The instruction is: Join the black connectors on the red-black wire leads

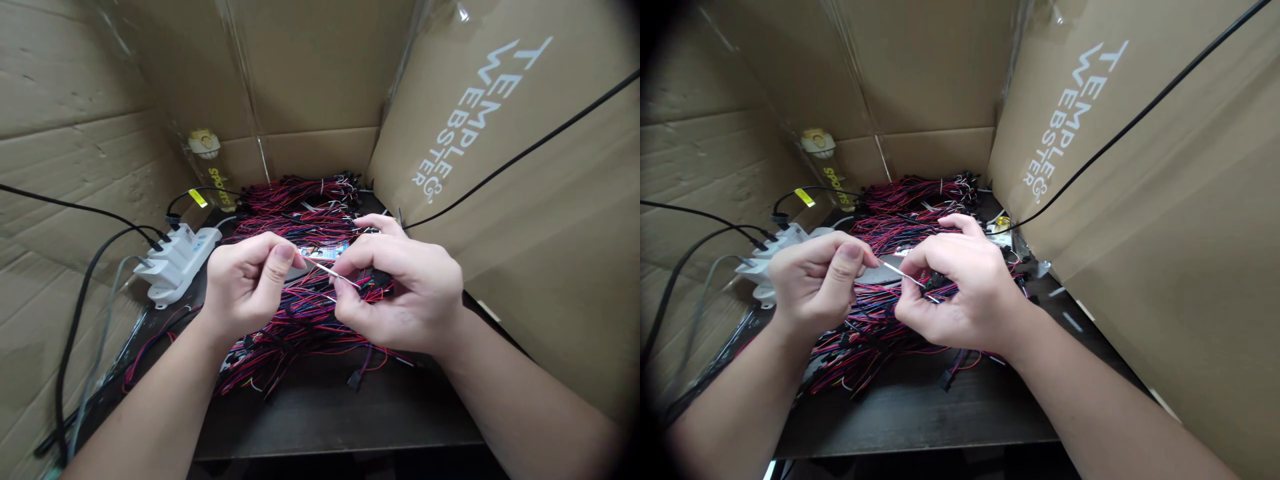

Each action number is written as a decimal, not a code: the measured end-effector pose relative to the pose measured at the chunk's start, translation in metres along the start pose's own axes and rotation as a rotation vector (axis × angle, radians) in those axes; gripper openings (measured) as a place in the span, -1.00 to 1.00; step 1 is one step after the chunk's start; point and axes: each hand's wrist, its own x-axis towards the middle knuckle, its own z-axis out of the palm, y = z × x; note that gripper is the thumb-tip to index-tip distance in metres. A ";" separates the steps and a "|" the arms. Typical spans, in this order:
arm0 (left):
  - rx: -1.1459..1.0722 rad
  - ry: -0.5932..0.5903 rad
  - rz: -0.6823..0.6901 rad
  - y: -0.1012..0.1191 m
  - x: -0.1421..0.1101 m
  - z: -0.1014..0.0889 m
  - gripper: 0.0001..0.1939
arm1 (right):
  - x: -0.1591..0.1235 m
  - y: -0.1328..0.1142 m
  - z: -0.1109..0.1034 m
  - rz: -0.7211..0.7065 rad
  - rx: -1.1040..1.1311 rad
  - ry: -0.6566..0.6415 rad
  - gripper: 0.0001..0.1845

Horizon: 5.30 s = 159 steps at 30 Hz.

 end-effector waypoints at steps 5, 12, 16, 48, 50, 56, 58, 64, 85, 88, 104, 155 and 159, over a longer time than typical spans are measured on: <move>-0.016 -0.009 0.017 0.002 0.000 0.000 -0.70 | 0.000 0.000 0.000 -0.017 0.007 -0.009 -0.88; 0.014 -0.008 0.047 0.003 0.001 -0.001 -0.69 | 0.000 -0.001 -0.002 -0.025 0.011 -0.027 -0.87; 0.057 0.006 0.045 0.003 0.002 0.000 -0.66 | 0.000 -0.002 -0.002 -0.020 -0.001 -0.048 -0.88; 0.149 -0.036 0.161 0.005 0.002 -0.004 -0.74 | 0.001 -0.006 0.003 0.076 0.095 0.005 -0.92; 0.141 -0.045 0.167 0.005 0.003 -0.005 -0.75 | 0.001 -0.007 0.002 0.084 0.121 0.003 -0.90; 0.089 -0.070 0.138 0.006 0.005 -0.004 -0.76 | 0.002 -0.008 -0.003 0.027 0.090 -0.048 -0.87; 0.068 -0.065 0.121 0.006 0.006 -0.004 -0.76 | 0.003 -0.008 -0.004 -0.002 0.058 -0.063 -0.87; 0.006 -0.061 0.068 0.003 0.007 -0.006 -0.76 | 0.003 -0.008 -0.003 -0.023 0.008 -0.059 -0.87; -0.082 -0.280 -0.030 -0.012 0.009 -0.011 -0.70 | 0.009 0.007 -0.016 0.371 0.275 -0.192 -0.56; -0.159 -0.504 -0.039 -0.017 0.014 -0.017 -0.69 | 0.013 0.015 -0.021 0.625 0.568 -0.036 -0.60; -0.174 -0.350 -0.713 -0.101 0.016 -0.051 -0.69 | 0.007 0.092 -0.001 1.212 0.601 0.299 -0.62; 0.847 -0.216 -0.597 -0.121 0.012 -0.042 -0.55 | 0.000 0.034 0.018 0.438 0.148 -0.119 -0.78; 0.910 -0.409 -0.707 -0.120 0.008 -0.043 -0.37 | -0.002 0.014 0.022 0.402 0.237 -0.241 -0.82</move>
